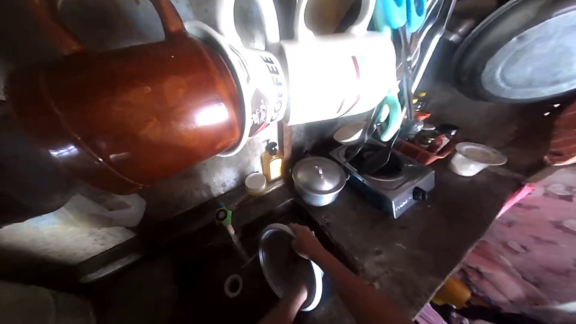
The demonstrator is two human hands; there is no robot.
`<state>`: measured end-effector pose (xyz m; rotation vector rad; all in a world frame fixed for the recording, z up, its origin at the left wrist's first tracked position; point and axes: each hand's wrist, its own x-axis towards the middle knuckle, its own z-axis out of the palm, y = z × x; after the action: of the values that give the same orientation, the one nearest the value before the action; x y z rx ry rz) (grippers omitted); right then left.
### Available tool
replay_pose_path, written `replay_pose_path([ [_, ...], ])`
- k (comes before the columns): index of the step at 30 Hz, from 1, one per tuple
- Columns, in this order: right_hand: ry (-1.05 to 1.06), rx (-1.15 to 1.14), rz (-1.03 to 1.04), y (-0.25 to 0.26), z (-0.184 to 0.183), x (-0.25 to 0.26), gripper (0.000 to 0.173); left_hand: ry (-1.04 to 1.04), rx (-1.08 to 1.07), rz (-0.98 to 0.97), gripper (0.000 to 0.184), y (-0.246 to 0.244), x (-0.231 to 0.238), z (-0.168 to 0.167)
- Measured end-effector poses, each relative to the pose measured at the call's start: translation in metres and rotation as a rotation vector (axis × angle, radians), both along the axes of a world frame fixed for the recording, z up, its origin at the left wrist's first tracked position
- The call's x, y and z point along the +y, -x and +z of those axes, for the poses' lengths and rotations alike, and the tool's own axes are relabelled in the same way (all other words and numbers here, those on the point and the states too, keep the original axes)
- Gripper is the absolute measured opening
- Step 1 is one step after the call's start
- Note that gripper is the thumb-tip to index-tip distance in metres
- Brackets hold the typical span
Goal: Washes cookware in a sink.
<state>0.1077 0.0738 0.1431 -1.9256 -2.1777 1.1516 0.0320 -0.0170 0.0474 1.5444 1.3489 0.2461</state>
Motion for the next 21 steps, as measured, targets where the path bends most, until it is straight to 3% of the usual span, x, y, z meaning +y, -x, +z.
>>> replay_pose_path([
  [3, 0.018, 0.02, -0.085, -0.01, -0.004, -0.002, 0.048, 0.127, 0.26, -0.07, 0.044, 0.034, 0.003, 0.002],
  [5, 0.024, 0.076, -0.151, -0.019, -0.013, -0.005, 0.047, 0.033, 0.429, -0.025, 0.043, 0.055, 0.03, -0.005],
  [8, 0.013, 0.241, -0.276, -0.044, -0.04, -0.008, 0.046, -0.088, 0.601, -0.11, 0.036, 0.073, 0.086, 0.044],
  [12, -0.067, 0.44, -0.498, -0.071, -0.07, -0.015, 0.041, -0.346, 0.482, 0.117, 0.034, 0.09, 0.144, 0.13],
  [14, -0.089, 0.499, -0.576, -0.075, -0.074, -0.018, 0.042, -0.514, 0.46, 0.221, 0.031, 0.091, 0.181, 0.15],
  [18, -0.112, 0.597, -0.682, -0.073, -0.076, -0.024, 0.042, -0.533, 0.53, 0.234, 0.035, 0.091, 0.234, 0.146],
  [21, -0.11, 0.691, -0.749, -0.063, -0.079, -0.026, 0.043, -0.515, 0.162, 0.382, 0.035, 0.097, 0.215, 0.11],
])
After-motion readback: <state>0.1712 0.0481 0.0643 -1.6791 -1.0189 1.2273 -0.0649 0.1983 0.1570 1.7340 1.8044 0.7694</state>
